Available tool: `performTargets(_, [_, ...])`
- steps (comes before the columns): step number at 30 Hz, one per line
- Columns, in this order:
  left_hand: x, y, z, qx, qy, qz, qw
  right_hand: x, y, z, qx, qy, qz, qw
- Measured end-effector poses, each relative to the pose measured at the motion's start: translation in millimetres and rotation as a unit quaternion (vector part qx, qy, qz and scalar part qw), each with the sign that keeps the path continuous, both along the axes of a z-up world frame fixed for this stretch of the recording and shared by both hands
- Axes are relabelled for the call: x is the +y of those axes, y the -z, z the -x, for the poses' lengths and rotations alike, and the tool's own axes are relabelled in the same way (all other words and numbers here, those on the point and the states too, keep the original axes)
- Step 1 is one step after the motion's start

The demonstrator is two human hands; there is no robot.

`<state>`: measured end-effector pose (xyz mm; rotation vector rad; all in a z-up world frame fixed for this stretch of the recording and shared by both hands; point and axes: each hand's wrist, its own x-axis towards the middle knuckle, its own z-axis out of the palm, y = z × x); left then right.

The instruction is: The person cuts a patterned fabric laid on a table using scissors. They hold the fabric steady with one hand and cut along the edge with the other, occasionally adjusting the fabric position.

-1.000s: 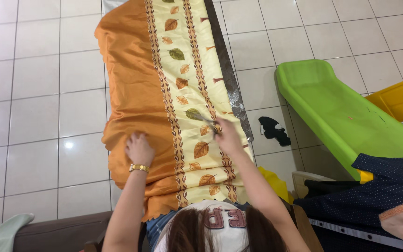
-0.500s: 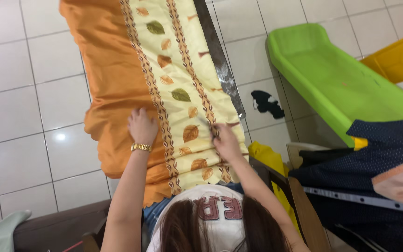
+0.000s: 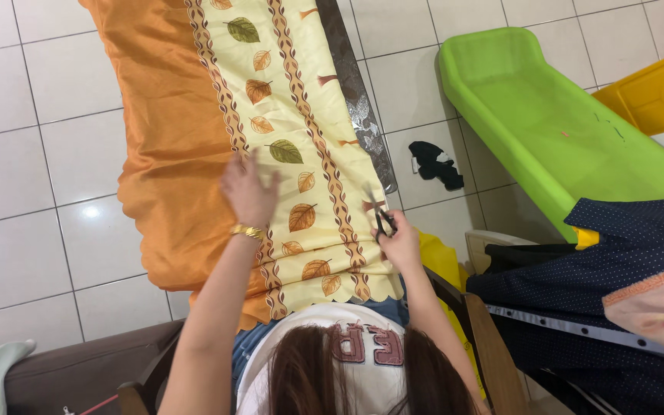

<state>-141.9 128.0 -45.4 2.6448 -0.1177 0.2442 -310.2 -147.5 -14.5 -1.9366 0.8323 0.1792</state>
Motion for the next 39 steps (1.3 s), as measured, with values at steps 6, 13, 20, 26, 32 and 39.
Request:
performTargets(6, [96, 26, 4, 0.023, -0.17, 0.001, 0.985, -1, 6, 29, -0.254, -0.146, 0.2, 0.935])
performTargets(13, [155, 15, 32, 0.166, -0.317, 0.161, 0.92, 7, 8, 35, -0.079, -0.152, -0.018, 0.985])
performTargets(20, [192, 53, 45, 0.059, -0.296, 0.197, 0.933, -2, 12, -22, -0.302, -0.031, 0.095, 0.948])
performTargets(26, [207, 61, 41, 0.025, -0.246, 0.13, 0.96, 1, 34, -80, -0.226, 0.001, 0.199, 0.954])
performTargets(32, [178, 17, 36, -0.005, -0.218, -0.022, 0.976, 1, 44, -62, -0.115, -0.011, 0.164, 0.98])
performTargets(39, [113, -7, -36, -0.078, -0.097, 0.109, 0.986, -4, 2, -75, -0.201, 0.02, 0.16, 0.966])
